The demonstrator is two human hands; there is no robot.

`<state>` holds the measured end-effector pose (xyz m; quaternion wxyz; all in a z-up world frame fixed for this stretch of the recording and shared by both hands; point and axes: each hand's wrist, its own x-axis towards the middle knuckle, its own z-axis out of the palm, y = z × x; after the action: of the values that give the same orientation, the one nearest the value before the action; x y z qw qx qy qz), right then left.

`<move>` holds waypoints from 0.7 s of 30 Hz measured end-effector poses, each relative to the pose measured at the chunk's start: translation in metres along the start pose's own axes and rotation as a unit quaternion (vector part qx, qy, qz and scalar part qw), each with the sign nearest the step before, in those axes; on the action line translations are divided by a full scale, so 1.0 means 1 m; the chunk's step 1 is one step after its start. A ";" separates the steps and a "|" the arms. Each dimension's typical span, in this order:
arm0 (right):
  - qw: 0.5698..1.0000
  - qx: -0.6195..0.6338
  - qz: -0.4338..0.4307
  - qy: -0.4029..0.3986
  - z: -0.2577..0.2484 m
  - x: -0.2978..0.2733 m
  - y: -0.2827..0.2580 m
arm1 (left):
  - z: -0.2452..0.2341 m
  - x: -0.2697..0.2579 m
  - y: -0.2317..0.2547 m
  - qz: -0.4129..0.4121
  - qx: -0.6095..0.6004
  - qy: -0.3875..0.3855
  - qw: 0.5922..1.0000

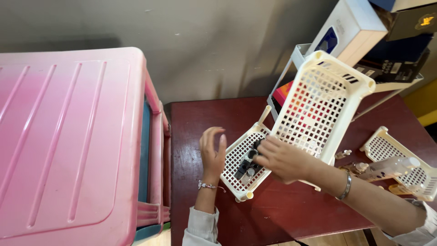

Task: The person removes bottles and small items from a white plastic storage rack, then disassembles the rack by detaching the shelves and legs. They wipe the rack components with a cloth and reassemble the rack by inserting the legs and stacking the shelves back together.

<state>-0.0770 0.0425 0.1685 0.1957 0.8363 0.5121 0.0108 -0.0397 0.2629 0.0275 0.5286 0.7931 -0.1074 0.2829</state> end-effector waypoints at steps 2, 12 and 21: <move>0.998 -0.039 -0.038 -0.013 0.011 -0.009 -0.010 | 0.010 0.015 0.032 -0.023 -0.139 -0.047 0.989; 0.995 -0.024 -0.095 -0.001 0.053 -0.068 -0.016 | 0.095 0.024 0.126 -0.151 -0.361 -0.340 0.855; 0.936 0.019 0.138 0.322 0.027 -0.175 0.029 | 0.112 0.073 0.152 -0.067 -0.104 -0.412 0.903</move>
<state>-0.1298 -0.1283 0.1850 0.0011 0.8539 0.4277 0.2966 -0.0139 0.1080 0.1549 0.5340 0.7848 -0.2914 -0.1181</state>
